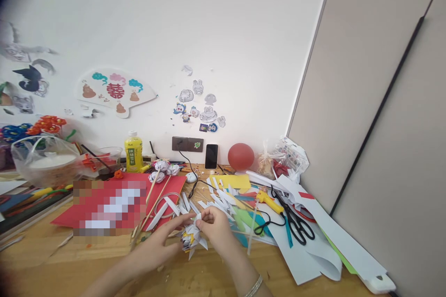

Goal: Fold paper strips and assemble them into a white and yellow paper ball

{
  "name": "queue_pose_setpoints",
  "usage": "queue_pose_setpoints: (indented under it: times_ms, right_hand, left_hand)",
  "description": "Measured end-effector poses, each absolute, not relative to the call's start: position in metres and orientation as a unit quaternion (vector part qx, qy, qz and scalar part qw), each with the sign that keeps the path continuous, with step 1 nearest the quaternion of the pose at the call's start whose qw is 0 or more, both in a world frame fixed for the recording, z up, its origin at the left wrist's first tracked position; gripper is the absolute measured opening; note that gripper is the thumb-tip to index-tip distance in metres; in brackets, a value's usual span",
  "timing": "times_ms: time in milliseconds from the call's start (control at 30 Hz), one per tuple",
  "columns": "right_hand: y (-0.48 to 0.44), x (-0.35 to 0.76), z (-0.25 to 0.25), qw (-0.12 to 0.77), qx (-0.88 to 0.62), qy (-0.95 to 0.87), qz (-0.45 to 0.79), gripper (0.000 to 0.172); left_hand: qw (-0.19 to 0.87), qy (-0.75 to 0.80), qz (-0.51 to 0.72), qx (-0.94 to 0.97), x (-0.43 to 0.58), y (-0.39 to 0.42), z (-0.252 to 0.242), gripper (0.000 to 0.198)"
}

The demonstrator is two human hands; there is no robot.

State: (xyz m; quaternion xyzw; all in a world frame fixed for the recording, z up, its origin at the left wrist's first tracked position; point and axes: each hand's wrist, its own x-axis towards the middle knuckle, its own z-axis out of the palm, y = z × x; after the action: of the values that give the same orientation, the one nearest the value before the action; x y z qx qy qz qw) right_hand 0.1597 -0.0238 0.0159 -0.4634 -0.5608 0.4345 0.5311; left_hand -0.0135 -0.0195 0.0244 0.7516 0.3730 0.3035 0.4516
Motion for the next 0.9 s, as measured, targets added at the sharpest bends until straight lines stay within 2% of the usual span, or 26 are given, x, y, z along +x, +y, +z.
queue_pose_setpoints:
  times_ms: [300,400,533,600,733,900]
  right_hand:
    - [-0.023,0.157,0.012,0.549,-0.46,-0.564,0.41,0.014]
    - [-0.022,0.158,0.01,0.568,-0.46,-0.561,0.389,0.016]
    - [-0.023,0.156,0.01,0.592,-0.458,-0.555,0.362,0.017]
    - [-0.025,0.153,0.01,0.604,-0.459,-0.551,0.347,0.017]
    - [-0.031,0.144,0.008,0.632,-0.47,-0.532,0.311,0.016]
    - [-0.037,0.134,0.004,0.664,-0.479,-0.495,0.291,0.02]
  left_hand:
    - [0.349,0.371,0.333,0.793,-0.014,-0.022,0.022,0.057]
    - [0.349,0.368,0.363,0.782,-0.01,-0.021,0.019,0.054]
    - [0.422,0.394,0.431,0.693,0.001,-0.017,0.016,0.067]
    - [0.496,0.416,0.443,0.62,0.006,-0.017,0.016,0.074]
    - [0.692,0.365,0.427,0.453,0.01,-0.025,0.023,0.065]
    - [0.712,0.326,0.457,0.421,0.01,-0.031,0.024,0.053]
